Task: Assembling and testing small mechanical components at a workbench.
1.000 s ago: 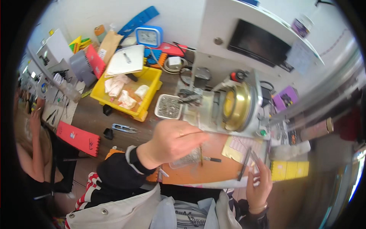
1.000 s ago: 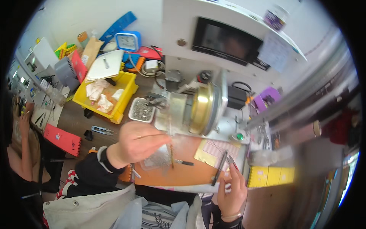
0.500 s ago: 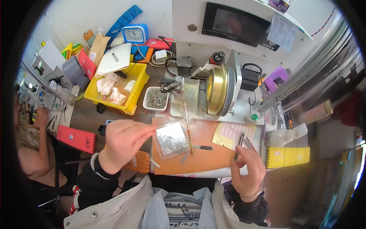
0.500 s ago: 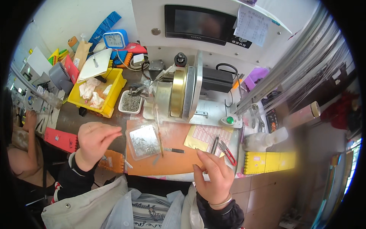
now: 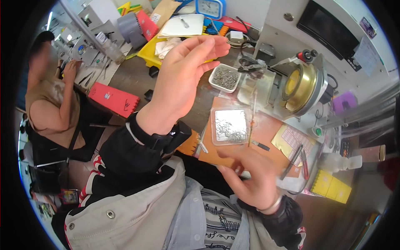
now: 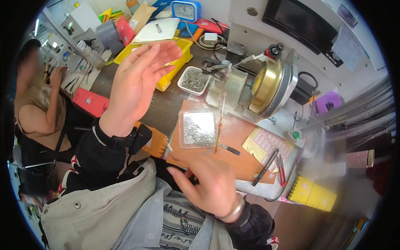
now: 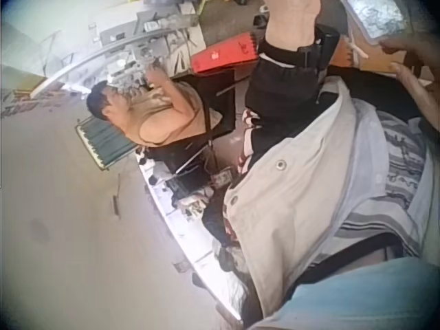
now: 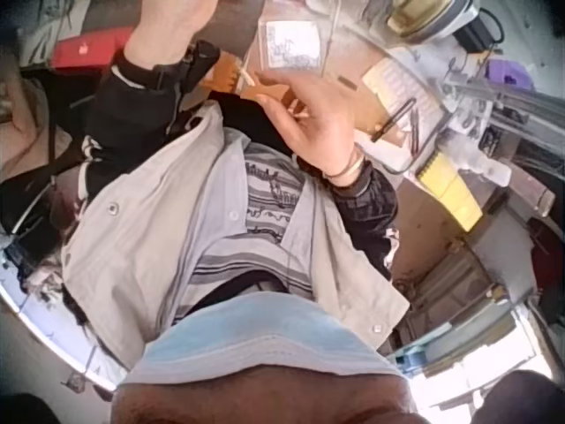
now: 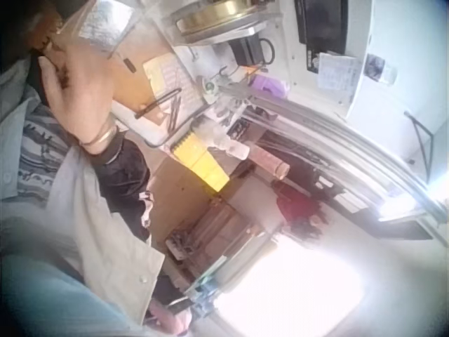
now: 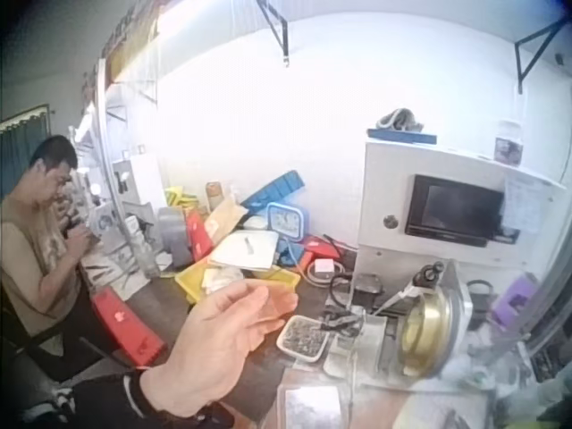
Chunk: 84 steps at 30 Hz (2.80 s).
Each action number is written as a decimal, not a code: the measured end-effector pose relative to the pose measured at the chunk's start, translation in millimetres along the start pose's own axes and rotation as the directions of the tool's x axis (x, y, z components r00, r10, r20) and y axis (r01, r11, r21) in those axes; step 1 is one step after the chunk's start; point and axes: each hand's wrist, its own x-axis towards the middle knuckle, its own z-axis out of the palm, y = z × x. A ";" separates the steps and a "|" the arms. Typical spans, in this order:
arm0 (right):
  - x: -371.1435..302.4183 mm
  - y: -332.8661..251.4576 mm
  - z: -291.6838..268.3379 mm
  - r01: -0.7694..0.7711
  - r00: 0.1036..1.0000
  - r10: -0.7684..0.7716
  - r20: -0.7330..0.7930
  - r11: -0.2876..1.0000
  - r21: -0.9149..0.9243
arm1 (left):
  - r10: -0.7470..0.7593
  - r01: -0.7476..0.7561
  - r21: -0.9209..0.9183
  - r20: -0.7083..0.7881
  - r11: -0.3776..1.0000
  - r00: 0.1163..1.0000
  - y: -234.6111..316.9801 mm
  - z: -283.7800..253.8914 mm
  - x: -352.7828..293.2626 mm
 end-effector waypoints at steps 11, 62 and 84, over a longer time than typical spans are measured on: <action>33.0 -29.0 51.7 0.255 0.942 -0.238 -0.236 0.966 0.047 | 0.354 -0.351 0.613 0.122 0.708 0.927 1.1 -4.8 -10.5; 46.3 -8.1 67.6 -0.067 0.960 0.225 -0.169 0.765 0.641 | 0.165 -0.208 0.301 0.163 0.931 0.973 52.8 -21.8 -78.8; 18.7 -55.8 129.7 0.102 0.981 -0.094 -0.171 0.994 0.037 | 0.363 -0.211 0.853 0.027 0.478 0.931 14.8 -31.7 -46.7</action>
